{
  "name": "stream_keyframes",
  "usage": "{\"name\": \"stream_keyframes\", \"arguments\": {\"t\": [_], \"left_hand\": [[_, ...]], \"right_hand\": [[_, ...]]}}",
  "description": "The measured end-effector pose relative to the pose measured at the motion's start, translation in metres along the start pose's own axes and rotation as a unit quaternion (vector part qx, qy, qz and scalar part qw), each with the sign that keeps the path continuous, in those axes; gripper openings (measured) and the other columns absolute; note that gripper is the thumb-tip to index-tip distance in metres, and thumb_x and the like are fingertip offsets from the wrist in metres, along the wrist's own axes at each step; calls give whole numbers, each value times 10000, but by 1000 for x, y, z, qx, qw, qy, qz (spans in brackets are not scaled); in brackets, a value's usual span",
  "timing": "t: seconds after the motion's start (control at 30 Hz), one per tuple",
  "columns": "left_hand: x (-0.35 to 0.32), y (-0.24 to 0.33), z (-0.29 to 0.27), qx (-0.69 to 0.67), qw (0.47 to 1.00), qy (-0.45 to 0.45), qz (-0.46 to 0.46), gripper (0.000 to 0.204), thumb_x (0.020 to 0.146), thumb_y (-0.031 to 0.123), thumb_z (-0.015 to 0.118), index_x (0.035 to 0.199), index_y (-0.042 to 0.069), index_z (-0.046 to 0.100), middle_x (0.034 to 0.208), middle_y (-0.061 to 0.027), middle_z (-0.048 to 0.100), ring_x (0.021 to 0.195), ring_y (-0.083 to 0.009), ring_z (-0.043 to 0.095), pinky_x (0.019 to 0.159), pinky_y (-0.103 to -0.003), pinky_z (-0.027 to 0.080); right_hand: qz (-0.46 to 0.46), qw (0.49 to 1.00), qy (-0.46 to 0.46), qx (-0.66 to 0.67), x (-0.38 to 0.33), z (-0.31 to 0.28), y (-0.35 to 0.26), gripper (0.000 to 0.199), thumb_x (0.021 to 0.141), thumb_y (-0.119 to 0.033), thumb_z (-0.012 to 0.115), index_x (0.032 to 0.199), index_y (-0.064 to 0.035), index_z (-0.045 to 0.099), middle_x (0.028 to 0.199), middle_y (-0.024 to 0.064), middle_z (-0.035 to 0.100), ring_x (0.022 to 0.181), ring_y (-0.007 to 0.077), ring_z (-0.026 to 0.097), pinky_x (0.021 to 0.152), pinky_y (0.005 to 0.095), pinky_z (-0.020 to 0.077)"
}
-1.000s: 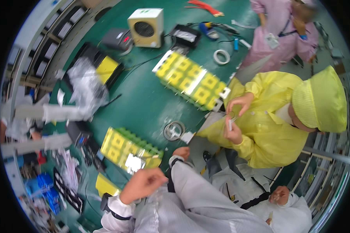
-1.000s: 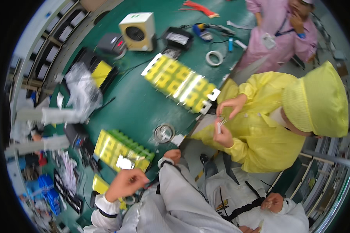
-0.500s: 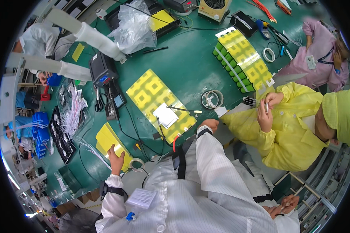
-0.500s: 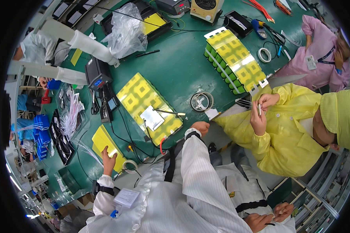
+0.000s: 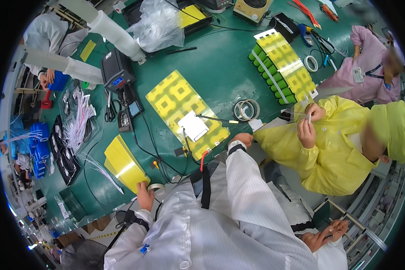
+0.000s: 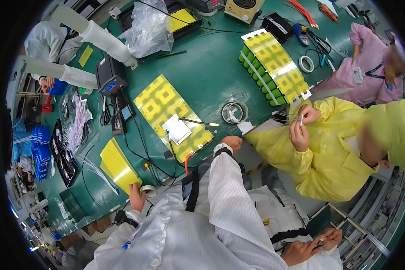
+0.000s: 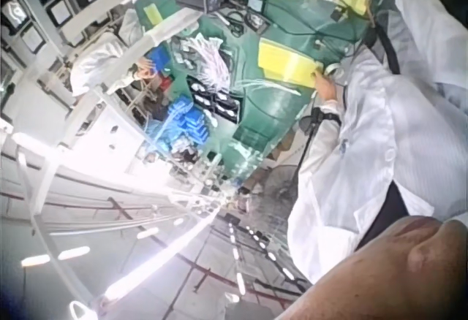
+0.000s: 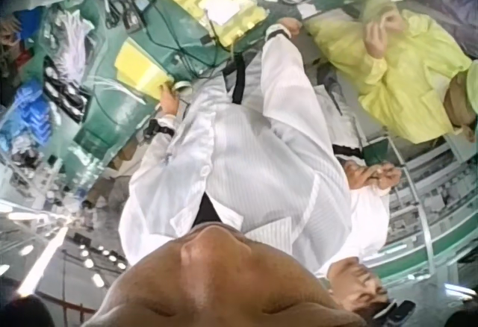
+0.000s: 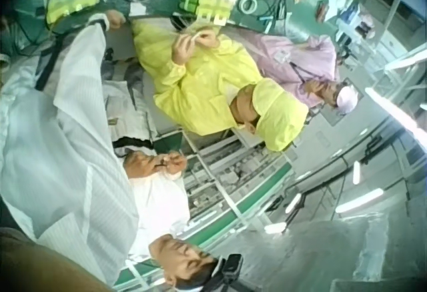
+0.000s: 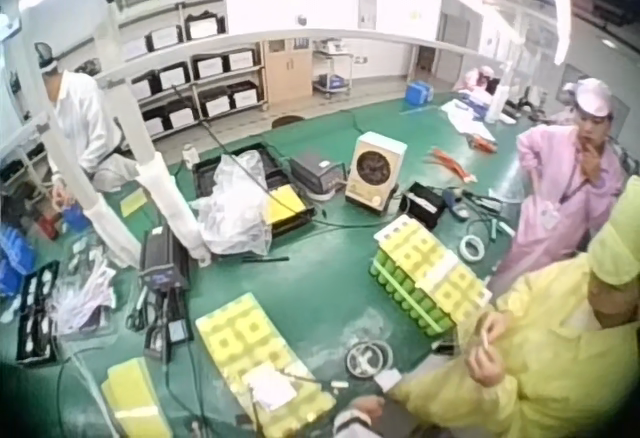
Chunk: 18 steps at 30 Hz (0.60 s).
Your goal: Soldering wires and assembling a large battery pack in a factory setting.
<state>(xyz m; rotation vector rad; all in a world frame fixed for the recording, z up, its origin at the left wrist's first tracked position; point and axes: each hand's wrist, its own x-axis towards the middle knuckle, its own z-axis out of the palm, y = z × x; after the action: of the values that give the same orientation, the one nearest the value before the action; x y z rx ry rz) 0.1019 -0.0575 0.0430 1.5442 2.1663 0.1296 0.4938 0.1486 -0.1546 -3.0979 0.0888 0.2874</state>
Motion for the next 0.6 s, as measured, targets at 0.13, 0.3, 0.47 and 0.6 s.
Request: {"name": "stream_keyframes", "arguments": {"t": [0.13, 0.3, 0.47, 0.6], "left_hand": [[6, -5, -2, -32, 999, -19, 12, 182, 656, -1, 642, 806, 3, 539, 766, -152, 515, 731, -350, 543, 636, -399, 435], [26, 4, -9, -131, 987, 16, -88, 144, 747, 87, 657, 760, -1, 543, 666, -103, 530, 538, -214, 554, 496, -320, 423], [70, -11, -4, -346, 913, 53, -211, 262, 817, 204, 654, 855, -20, 523, 635, -55, 516, 487, -121, 539, 444, -236, 437], [89, -2, -2, -391, 885, 43, -249, 438, 838, 218, 630, 1127, -28, 411, 790, -81, 537, 591, -152, 574, 529, -247, 480]], "right_hand": [[19, 998, -54, 14, -18, -26, -4, 70, 768, -101, 576, 768, -54, 523, 721, 69, 643, 662, 188, 662, 555, 319, 536], [-91, 975, 67, -191, -4, 6, 4, 118, 768, -156, 601, 781, -69, 522, 678, -3, 612, 606, 144, 643, 515, 263, 509], [-121, 954, 38, -271, -4, 1, 3, 173, 770, -204, 617, 826, -63, 534, 723, -14, 607, 636, 122, 642, 516, 243, 501], [-55, 983, 52, -165, -5, 0, 3, 165, 769, -175, 607, 815, -37, 531, 722, 29, 629, 642, 169, 657, 541, 281, 527]]}}
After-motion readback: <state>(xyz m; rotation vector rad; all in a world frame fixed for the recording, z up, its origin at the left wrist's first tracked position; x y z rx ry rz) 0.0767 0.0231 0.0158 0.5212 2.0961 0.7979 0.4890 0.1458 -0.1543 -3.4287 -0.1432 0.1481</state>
